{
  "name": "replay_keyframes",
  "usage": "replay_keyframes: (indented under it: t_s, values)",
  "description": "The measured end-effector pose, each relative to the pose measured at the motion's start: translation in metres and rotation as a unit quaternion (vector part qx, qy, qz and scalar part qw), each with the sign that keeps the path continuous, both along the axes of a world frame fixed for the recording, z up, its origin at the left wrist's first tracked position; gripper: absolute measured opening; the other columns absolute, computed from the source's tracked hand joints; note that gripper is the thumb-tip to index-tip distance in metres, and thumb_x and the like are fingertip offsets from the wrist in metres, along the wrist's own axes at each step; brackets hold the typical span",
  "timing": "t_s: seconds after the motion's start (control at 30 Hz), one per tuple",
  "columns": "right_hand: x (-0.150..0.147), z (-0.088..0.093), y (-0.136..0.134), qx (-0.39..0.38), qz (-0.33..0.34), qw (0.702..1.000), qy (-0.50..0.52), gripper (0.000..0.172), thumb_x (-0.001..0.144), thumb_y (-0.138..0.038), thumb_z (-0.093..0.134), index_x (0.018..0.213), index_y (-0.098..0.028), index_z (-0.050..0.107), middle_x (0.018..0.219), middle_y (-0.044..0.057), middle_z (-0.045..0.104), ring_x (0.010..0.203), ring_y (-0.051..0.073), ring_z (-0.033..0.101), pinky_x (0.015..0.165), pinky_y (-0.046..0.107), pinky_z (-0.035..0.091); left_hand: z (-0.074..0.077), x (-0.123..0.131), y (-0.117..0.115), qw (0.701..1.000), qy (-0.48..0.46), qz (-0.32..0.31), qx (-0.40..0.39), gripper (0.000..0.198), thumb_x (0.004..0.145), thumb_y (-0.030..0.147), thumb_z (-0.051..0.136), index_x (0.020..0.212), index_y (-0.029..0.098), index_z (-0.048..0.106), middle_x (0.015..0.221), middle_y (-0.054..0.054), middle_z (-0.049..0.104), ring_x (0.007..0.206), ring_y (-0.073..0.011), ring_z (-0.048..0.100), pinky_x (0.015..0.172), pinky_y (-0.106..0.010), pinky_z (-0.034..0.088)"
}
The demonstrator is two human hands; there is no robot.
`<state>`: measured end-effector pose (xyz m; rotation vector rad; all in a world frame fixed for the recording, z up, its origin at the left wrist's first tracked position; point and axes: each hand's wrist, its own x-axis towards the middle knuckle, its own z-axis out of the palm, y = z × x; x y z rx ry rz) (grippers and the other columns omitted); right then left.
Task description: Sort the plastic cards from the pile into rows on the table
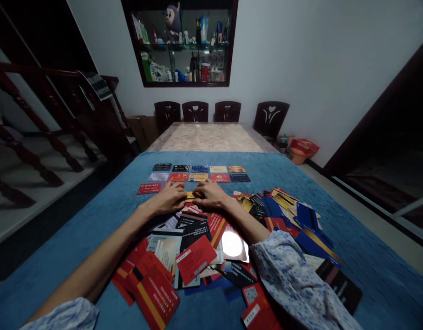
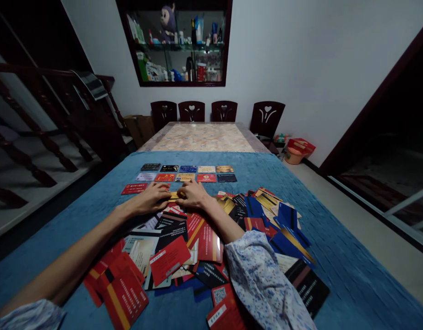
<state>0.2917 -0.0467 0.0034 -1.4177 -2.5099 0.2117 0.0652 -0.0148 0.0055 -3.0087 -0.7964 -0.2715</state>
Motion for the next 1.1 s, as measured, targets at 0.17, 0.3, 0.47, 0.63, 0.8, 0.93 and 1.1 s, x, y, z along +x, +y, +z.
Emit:
replay_keyframes:
  t_s: [0.17,0.3,0.47,0.63,0.8,0.93,1.1]
  values:
    - [0.006,-0.003,-0.002,-0.001,0.011,1.0,0.025,0.032,0.088,-0.041,0.066,0.113,-0.022,0.074,0.114,0.009,0.066,0.106,0.023,0.057,0.084,0.031,0.04,-0.002,0.003,-0.002,1.0,0.001,-0.006,0.013,0.018,0.09,0.02,0.052,0.089,0.019,0.07,0.103,-0.009,0.068,0.11,-0.0243,0.055,0.094,-0.039,0.036]
    - [0.009,-0.003,-0.003,-0.013,0.015,0.999,0.037,0.031,0.088,-0.036,0.065,0.114,-0.021,0.073,0.114,0.008,0.065,0.102,0.02,0.06,0.081,0.027,0.042,-0.002,0.005,-0.003,0.999,0.021,-0.014,0.031,0.018,0.091,0.021,0.052,0.089,0.019,0.07,0.099,-0.008,0.068,0.106,-0.0235,0.055,0.091,-0.038,0.036]
    - [0.013,-0.003,-0.002,-0.026,0.017,0.999,0.036,0.03,0.086,-0.033,0.066,0.112,-0.02,0.073,0.112,0.008,0.064,0.098,0.019,0.061,0.082,0.026,0.043,-0.004,0.008,-0.004,0.999,-0.003,-0.031,0.037,0.02,0.093,0.021,0.052,0.089,0.02,0.072,0.097,-0.008,0.07,0.104,-0.0229,0.057,0.09,-0.039,0.036]
    - [0.021,0.001,-0.002,-0.042,0.004,0.999,0.021,0.032,0.083,-0.035,0.068,0.11,-0.02,0.075,0.11,0.008,0.066,0.093,0.019,0.062,0.078,0.026,0.043,-0.008,0.015,-0.006,0.997,-0.022,-0.052,0.044,0.021,0.095,0.021,0.052,0.089,0.019,0.072,0.093,-0.008,0.073,0.105,-0.0232,0.058,0.09,-0.039,0.038]
    - [0.026,0.003,-0.002,-0.035,0.012,0.999,0.023,0.032,0.084,-0.037,0.064,0.109,-0.021,0.076,0.107,0.007,0.07,0.093,0.019,0.063,0.074,0.025,0.041,-0.012,0.019,-0.005,0.996,-0.034,-0.057,0.066,0.025,0.096,0.019,0.047,0.091,0.018,0.072,0.094,-0.009,0.074,0.1,-0.0215,0.06,0.089,-0.038,0.043]
    - [0.026,0.005,-0.004,-0.015,0.007,1.0,0.014,0.031,0.085,-0.035,0.06,0.108,-0.022,0.077,0.104,0.006,0.073,0.091,0.019,0.063,0.071,0.025,0.039,-0.013,0.019,-0.004,0.992,-0.026,-0.057,0.106,0.028,0.097,0.017,0.044,0.092,0.017,0.071,0.092,-0.009,0.074,0.096,-0.02,0.061,0.087,-0.036,0.045]
    - [0.026,0.008,-0.006,-0.005,0.004,1.0,0.012,0.032,0.08,-0.029,0.061,0.107,-0.023,0.077,0.103,0.006,0.074,0.093,0.02,0.063,0.074,0.025,0.04,-0.012,0.018,-0.004,0.988,-0.042,-0.064,0.138,0.028,0.096,0.016,0.043,0.093,0.017,0.071,0.09,-0.01,0.073,0.097,-0.0209,0.061,0.087,-0.038,0.046]
